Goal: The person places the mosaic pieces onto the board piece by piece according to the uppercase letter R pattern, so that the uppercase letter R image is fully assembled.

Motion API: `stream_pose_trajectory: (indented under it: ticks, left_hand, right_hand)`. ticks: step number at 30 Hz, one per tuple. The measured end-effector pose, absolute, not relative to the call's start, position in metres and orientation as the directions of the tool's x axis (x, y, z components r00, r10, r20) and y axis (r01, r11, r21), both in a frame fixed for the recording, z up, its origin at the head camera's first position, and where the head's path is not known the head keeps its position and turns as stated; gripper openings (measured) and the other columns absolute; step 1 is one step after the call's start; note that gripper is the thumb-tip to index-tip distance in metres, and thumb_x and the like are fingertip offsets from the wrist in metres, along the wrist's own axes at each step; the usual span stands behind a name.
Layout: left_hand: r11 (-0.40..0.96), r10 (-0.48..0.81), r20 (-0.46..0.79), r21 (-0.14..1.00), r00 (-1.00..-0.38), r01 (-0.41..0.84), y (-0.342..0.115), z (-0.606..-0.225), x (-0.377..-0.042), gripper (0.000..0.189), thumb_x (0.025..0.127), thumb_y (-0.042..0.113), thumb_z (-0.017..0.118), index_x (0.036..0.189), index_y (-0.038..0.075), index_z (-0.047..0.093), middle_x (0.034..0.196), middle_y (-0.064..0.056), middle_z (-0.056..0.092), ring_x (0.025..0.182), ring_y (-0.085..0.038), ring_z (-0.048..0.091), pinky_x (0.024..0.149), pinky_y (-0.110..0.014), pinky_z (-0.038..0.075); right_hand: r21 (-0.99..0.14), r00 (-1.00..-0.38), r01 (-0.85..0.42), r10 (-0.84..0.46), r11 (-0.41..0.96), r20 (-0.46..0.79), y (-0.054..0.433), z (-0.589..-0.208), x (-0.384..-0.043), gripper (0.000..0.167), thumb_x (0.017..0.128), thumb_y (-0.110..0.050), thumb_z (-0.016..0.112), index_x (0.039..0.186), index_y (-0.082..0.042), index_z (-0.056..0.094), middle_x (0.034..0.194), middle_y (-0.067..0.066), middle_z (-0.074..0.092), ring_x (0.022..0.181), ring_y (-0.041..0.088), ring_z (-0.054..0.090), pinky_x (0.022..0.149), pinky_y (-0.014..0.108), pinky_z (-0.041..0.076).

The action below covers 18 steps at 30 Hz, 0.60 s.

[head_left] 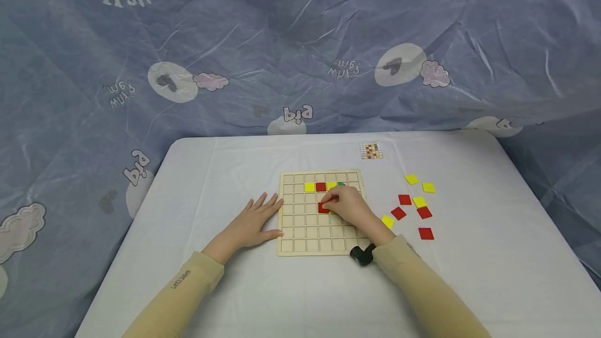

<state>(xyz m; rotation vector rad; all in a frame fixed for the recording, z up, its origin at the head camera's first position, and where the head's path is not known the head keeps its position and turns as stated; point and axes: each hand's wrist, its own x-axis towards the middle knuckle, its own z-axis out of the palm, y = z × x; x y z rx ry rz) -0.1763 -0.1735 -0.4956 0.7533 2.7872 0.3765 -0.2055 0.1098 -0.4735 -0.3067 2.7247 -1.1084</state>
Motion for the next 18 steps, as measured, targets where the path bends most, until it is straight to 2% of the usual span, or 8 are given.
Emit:
stream_pose_trajectory:
  ticks: [8,13,18]
  left_hand:
    - [0.831,0.521,-0.146,0.311,-0.841,0.461,-0.173,-0.493,-0.175,0.084,0.092,0.058,0.059,0.157,0.018,0.027,0.164,-0.007,0.023,0.152,-0.036,0.014,0.121,-0.060,0.014]
    - [0.832,0.521,-0.146,0.308,-0.841,0.462,-0.173,-0.494,-0.175,0.084,0.092,0.058,0.059,0.157,0.018,0.026,0.164,-0.007,0.022,0.152,-0.036,0.014,0.121,-0.060,0.014]
    - [0.833,0.520,-0.150,0.308,-0.841,0.460,-0.173,-0.494,-0.176,0.084,0.092,0.059,0.058,0.157,0.018,0.026,0.164,-0.007,0.022,0.152,-0.036,0.013,0.121,-0.060,0.014]
  right_hand:
    - [-0.656,-0.957,-0.184,-0.286,0.732,-0.052,0.110,-0.473,-0.204,0.009,0.086,-0.011,0.075,0.095,-0.009,0.079,0.092,0.004,0.068,0.080,0.015,0.056,0.071,0.028,0.047]
    - [-0.683,-0.962,-0.150,-0.265,0.715,-0.065,0.126,-0.467,-0.202,0.016,0.089,-0.015,0.073,0.103,-0.010,0.077,0.093,0.004,0.067,0.078,0.015,0.055,0.070,0.026,0.046]
    - [-0.720,-0.975,-0.083,-0.205,0.689,-0.084,0.153,-0.460,-0.199,0.019,0.091,-0.017,0.071,0.108,-0.009,0.076,0.102,0.006,0.069,0.080,0.018,0.057,0.069,0.027,0.047]
